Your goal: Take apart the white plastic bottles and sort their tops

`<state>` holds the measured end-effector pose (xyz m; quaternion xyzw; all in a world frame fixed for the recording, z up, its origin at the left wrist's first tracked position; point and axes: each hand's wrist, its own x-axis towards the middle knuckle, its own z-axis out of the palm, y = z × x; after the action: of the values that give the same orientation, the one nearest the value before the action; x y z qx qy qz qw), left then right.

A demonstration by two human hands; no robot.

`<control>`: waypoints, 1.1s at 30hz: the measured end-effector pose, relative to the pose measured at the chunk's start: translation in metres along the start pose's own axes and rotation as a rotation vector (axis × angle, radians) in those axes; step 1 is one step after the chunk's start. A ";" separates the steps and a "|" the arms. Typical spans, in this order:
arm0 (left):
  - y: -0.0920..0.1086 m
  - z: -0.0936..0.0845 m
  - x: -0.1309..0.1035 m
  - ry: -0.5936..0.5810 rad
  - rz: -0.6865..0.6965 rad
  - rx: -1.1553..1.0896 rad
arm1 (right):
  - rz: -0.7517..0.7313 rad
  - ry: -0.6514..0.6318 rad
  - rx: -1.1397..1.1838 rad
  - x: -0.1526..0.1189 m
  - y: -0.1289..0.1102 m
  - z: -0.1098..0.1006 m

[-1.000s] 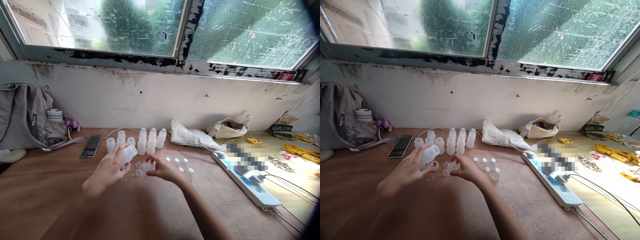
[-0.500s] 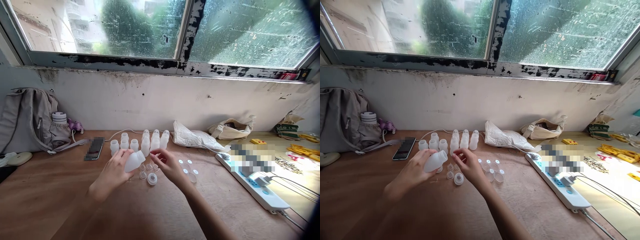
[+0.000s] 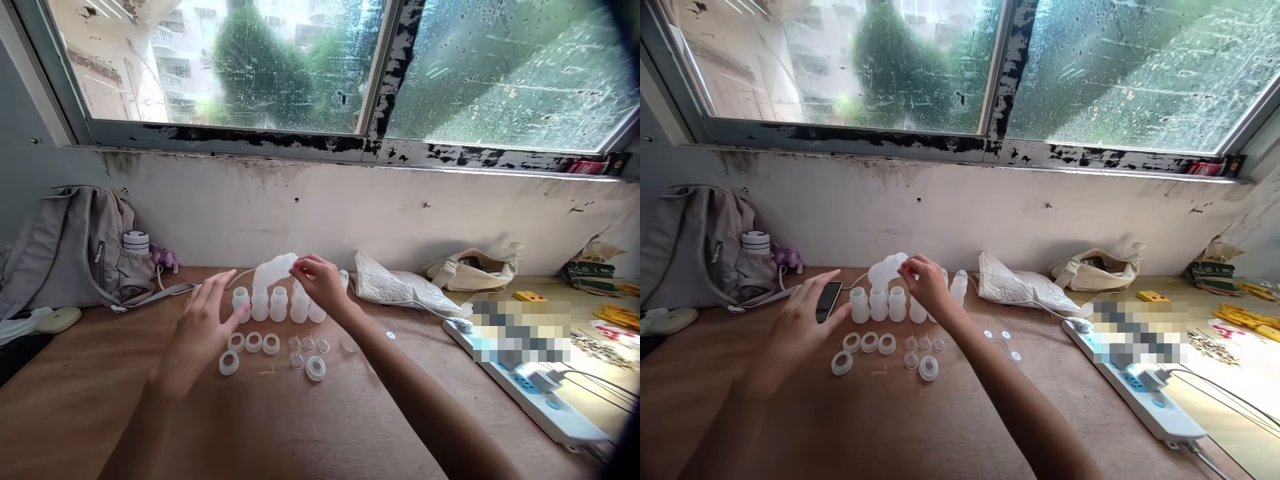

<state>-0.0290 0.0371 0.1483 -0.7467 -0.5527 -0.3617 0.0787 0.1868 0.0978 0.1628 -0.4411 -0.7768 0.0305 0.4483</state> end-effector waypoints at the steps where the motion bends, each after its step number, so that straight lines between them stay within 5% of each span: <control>1: -0.006 -0.003 0.000 -0.023 -0.007 0.012 | -0.016 -0.082 -0.118 0.012 0.007 0.005; 4: -0.019 -0.005 -0.001 -0.092 -0.005 0.049 | -0.014 -0.372 -0.429 0.042 0.026 0.026; 11: -0.013 -0.005 0.000 -0.070 0.027 -0.039 | 0.054 -0.650 -0.580 0.069 0.049 0.064; 17: -0.033 0.035 0.015 0.009 -0.037 -0.149 | 0.088 -0.886 -0.626 0.066 0.056 0.075; 24: -0.056 0.095 0.074 -0.361 -0.047 -0.106 | 0.121 -0.998 -0.623 0.068 0.049 0.084; 28: -0.057 0.115 0.103 -0.512 -0.055 -0.088 | 0.156 -1.030 -0.606 0.071 0.048 0.082; 33: -0.055 0.130 0.110 -0.648 -0.034 -0.064 | 0.172 -1.025 -0.587 0.068 0.048 0.077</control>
<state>-0.0049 0.2099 0.1078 -0.8157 -0.5497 -0.1237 -0.1309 0.1485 0.2027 0.1412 -0.5369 -0.8317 0.0597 -0.1285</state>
